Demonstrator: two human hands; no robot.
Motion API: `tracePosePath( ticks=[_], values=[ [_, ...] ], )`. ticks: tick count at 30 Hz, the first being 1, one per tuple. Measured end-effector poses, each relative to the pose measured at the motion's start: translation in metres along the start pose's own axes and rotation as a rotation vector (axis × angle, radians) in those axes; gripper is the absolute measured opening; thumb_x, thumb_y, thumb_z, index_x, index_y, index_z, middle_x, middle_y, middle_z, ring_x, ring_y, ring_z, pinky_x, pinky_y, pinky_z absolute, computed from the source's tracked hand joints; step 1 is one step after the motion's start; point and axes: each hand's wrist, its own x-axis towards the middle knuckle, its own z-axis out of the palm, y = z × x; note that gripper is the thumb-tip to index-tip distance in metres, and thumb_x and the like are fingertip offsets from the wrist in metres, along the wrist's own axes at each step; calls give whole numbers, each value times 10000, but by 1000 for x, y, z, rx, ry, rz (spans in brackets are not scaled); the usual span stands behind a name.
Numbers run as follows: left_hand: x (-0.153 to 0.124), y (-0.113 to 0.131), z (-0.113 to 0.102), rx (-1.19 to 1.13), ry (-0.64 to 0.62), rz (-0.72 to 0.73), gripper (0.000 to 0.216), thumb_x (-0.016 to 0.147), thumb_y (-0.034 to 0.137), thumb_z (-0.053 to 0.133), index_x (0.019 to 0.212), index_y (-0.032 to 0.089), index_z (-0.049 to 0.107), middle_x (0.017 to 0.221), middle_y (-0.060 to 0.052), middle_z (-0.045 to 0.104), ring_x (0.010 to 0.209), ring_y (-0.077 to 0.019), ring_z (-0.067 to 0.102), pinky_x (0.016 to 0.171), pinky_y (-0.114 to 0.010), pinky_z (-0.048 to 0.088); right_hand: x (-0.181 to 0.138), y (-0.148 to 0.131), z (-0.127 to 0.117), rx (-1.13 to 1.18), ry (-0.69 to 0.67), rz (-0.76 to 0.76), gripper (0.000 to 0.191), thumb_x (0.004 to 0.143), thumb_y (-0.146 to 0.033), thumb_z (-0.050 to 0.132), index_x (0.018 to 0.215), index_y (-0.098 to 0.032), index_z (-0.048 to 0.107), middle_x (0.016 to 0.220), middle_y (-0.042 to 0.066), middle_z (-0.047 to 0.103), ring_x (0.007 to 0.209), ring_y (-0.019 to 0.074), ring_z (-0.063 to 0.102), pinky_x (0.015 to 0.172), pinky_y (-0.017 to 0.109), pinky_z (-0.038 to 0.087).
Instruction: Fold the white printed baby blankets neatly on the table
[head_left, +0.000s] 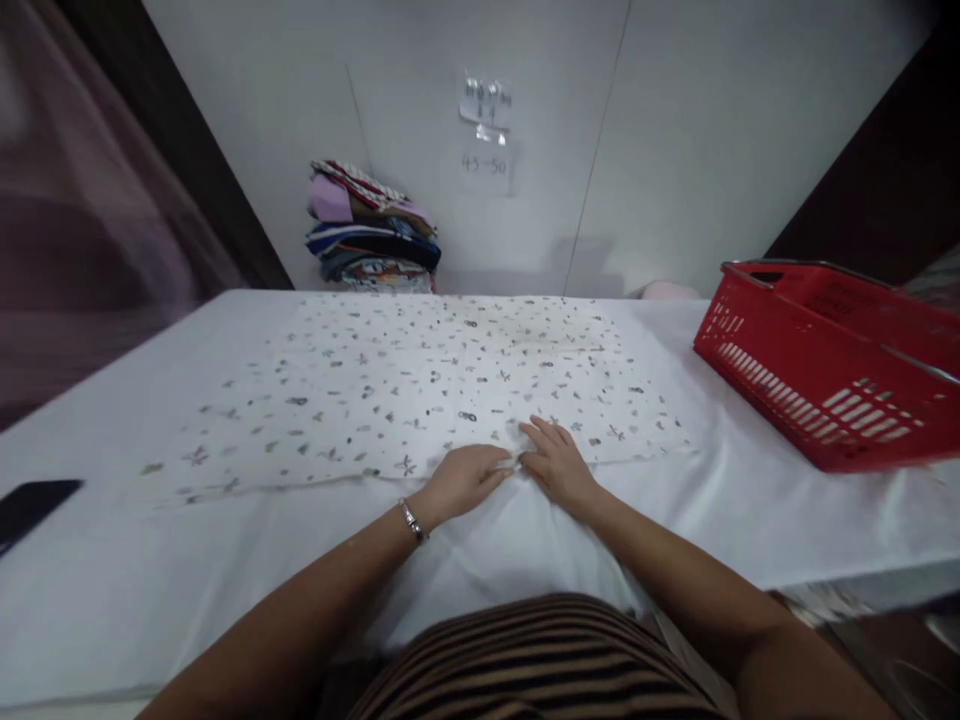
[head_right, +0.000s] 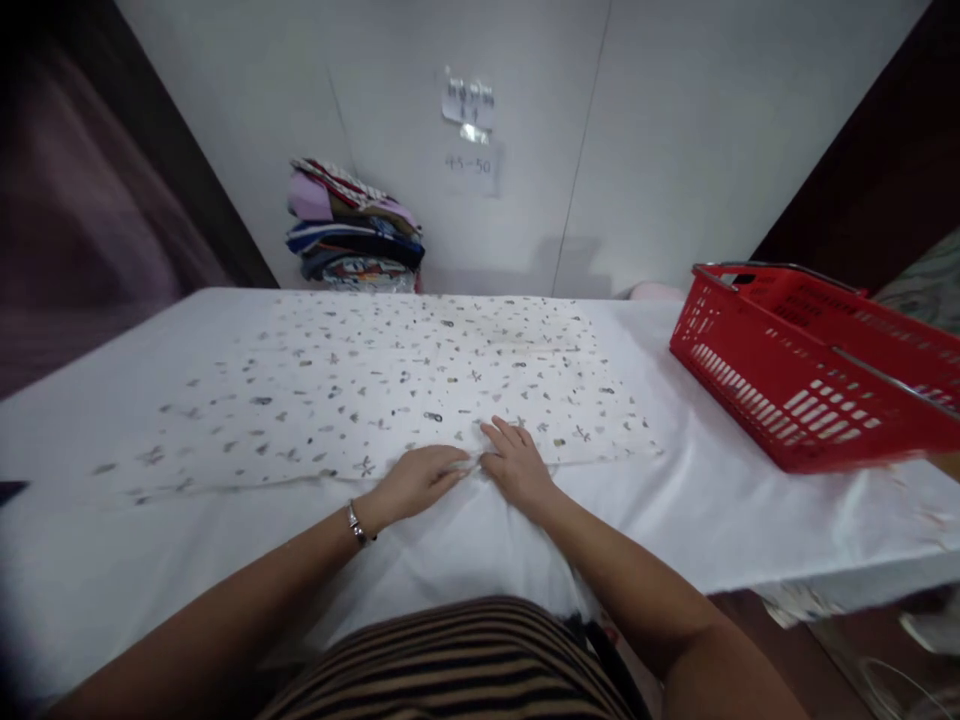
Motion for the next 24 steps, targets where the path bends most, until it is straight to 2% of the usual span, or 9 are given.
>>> tracePosePath(
  ticks=[2,4,7,9,12,16,19,22,24],
  values=[
    [14,-17,-13,-36,45,-97,353,930,419,379,1192,260,555,1102,-21,675,934,-171,635,803,-298,501,1,-2,2,7,33,-20,127,881,-174,549,830,-209,660,1359,121,503,1318,313,361,970,520,375],
    [36,-38,-26,40,66,-163,417,942,444,325,1259,250,515,1221,-43,627,1059,-189,603,889,-325,486,0,-3,6,2,75,-37,141,881,-163,539,816,-214,653,1347,117,517,1311,307,377,951,520,404],
    [76,-73,-35,200,-15,-155,443,943,402,326,1297,195,492,1379,-92,501,1283,-228,439,1061,-400,364,-1,-4,11,-14,135,-46,169,891,-170,511,798,-223,642,1332,107,536,1295,296,406,921,520,445],
    [104,-94,-34,254,-58,-165,464,931,400,356,1317,171,475,1455,-114,399,1362,-268,321,1109,-465,284,-1,-5,14,-19,168,-37,187,891,-172,498,788,-235,641,1322,96,550,1280,290,432,910,513,467],
    [140,-120,-26,294,-92,-204,528,910,484,375,1343,190,446,1506,-121,298,1398,-312,231,1112,-537,234,-1,-6,18,-23,170,-8,187,876,-198,511,771,-264,651,1329,67,550,1270,278,455,910,499,491],
    [180,-145,-16,315,-143,-229,602,886,577,354,1362,215,423,1515,-116,279,1406,-310,206,1123,-530,197,-2,-3,28,-48,179,7,174,800,-243,557,741,-348,682,1365,-6,504,1263,256,463,911,483,510],
    [205,-161,-14,311,-154,-245,647,878,621,311,1378,219,395,1523,-116,260,1405,-311,209,1113,-535,202,-4,0,35,-113,217,-46,219,716,-259,578,753,-433,707,1331,-56,521,1263,215,448,869,434,534],
    [222,-173,-13,305,-131,-256,655,873,626,314,1381,218,381,1528,-108,251,1404,-310,210,1103,-538,214,-6,4,36,-205,227,-115,297,693,-294,581,861,-500,712,1272,-97,551,1274,181,419,829,397,560],
    [227,-177,-11,306,-96,-254,633,870,612,348,1356,211,411,1512,-107,295,1393,-308,235,1097,-535,226,-6,6,33,-236,205,-122,377,715,-335,565,1031,-509,674,1248,-101,559,1269,159,422,807,360,583]
  ],
)
